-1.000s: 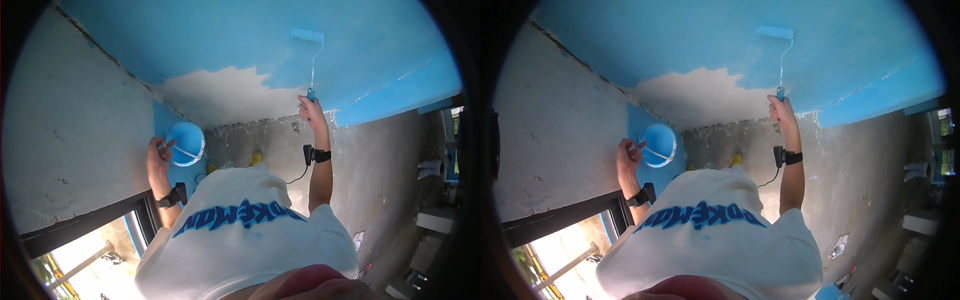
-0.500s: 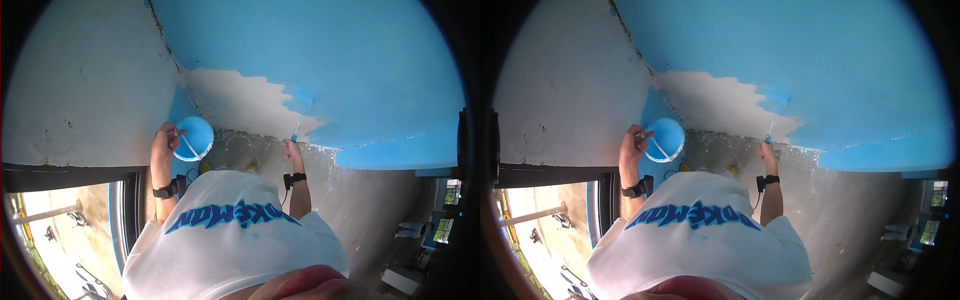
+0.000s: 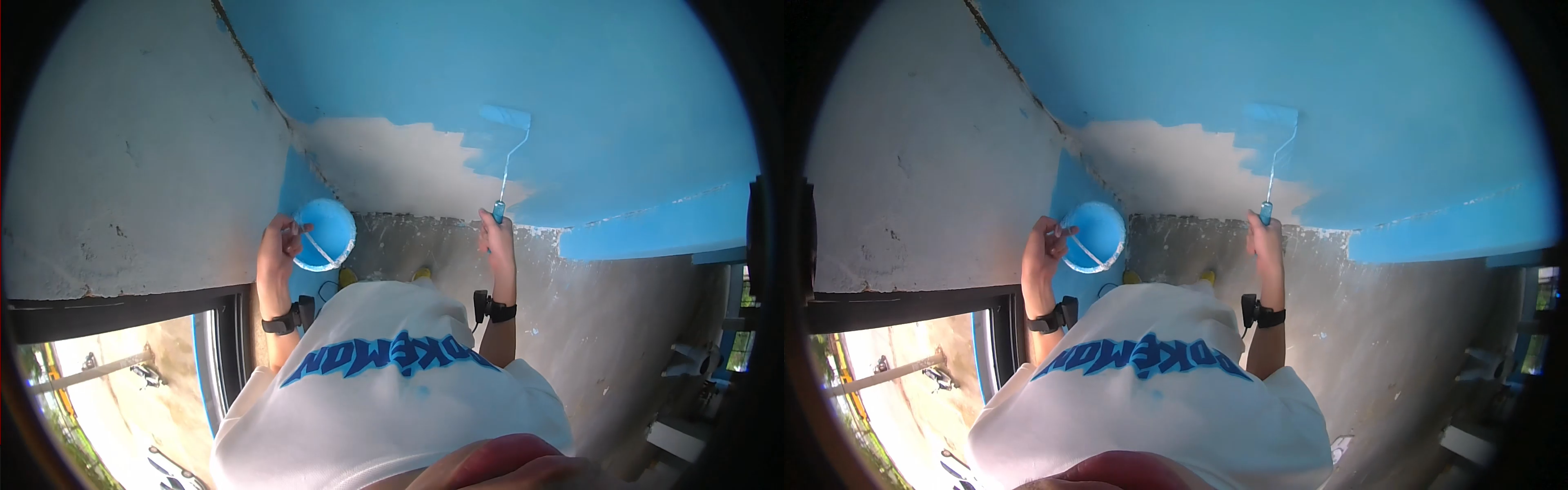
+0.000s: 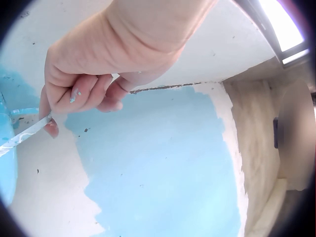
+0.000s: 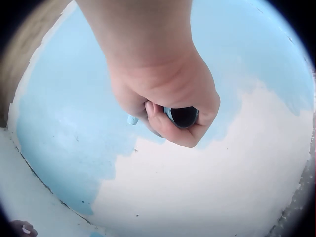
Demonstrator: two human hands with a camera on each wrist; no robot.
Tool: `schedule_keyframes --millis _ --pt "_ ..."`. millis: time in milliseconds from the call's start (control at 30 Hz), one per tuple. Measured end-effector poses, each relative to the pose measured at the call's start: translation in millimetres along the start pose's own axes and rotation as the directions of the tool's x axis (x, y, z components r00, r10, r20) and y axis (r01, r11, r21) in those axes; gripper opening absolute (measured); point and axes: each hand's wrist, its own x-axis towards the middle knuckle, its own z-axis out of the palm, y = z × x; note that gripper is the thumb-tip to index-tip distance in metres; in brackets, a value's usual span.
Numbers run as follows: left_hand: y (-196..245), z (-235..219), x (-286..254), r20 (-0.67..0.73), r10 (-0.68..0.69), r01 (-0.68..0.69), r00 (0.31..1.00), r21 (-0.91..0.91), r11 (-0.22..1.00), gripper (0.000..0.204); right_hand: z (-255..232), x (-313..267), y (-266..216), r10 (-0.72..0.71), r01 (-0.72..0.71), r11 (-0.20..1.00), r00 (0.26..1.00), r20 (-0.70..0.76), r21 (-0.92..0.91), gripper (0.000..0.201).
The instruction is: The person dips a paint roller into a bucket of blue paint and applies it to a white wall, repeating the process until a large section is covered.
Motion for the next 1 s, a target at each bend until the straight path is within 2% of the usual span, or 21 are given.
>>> schedule_keyframes --millis 33,100,233,333,400,433,567,600,733,800,900,1000 --pt "0.0 0.4 -0.7 -0.006 -0.005 0.004 1.0 -0.015 1.0 0.026 5.0 -2.1 -14.3 -0.057 0.057 0.998 0.998 0.036 0.016 0.036" --pt "5.3 3.1 0.2 -0.009 -0.003 0.003 1.0 -0.021 1.0 0.025 16.4 -3.0 -44.8 -0.091 0.083 0.993 0.992 0.091 0.085 0.037" --pt "5.0 5.3 -3.4 -0.002 -0.005 0.004 1.0 -0.025 1.0 0.024 36.6 18.0 -53.2 -0.155 0.142 0.984 0.98 0.126 0.107 0.039" --pt "5.1 4.1 0.2 0.001 -0.009 0.009 1.0 -0.031 0.999 0.024 47.0 45.7 -17.6 -0.085 0.075 0.994 0.986 0.141 0.075 0.037" --pt "3.5 4.0 0.4 -0.011 -0.001 0.001 1.0 -0.034 0.999 0.024 47.2 71.9 31.7 0.018 -0.015 0.999 0.997 0.079 -0.037 0.035" --pt "4.0 4.6 -0.3 -0.011 0.003 -0.004 1.0 -0.038 0.999 0.024 44.5 81.4 56.7 0.018 -0.015 0.999 0.997 0.08 -0.041 0.035" --pt "5.2 4.3 -2.1 -0.011 0.013 -0.014 1.0 -0.052 0.999 0.024 25.1 104.2 138.2 0.2 -0.193 0.978 0.977 0.079 -0.084 0.033" --pt "4.9 3.4 -1.3 -0.013 0.014 -0.015 1.0 -0.055 0.998 0.024 23.1 104.8 145.8 0.27 -0.263 0.961 0.957 0.101 -0.08 0.032" --pt "4.7 0.6 0.8 0.012 -0.004 0.005 1.0 -0.057 0.998 0.023 21.7 105.2 162.4 0.312 -0.309 0.95 0.942 0.123 -0.041 0.03" --pt "3.6 -0.2 1.7 0.016 -0.021 0.021 1.0 -0.049 0.999 0.024 23.6 101.0 165.0 0.339 -0.349 0.937 0.928 0.156 0.037 0.029" --pt "1.7 -2.6 3.5 0.052 -0.024 0.026 0.998 -0.041 0.999 0.024 26.1 91.4 164.3 0.327 -0.339 0.938 0.935 0.136 0.075 0.031" --pt "1.5 -1.5 4.2 0.049 -0.019 0.02 0.999 -0.021 1.0 0.026 24.4 62.8 135.1 0.303 -0.314 0.947 0.943 0.138 0.067 0.033"
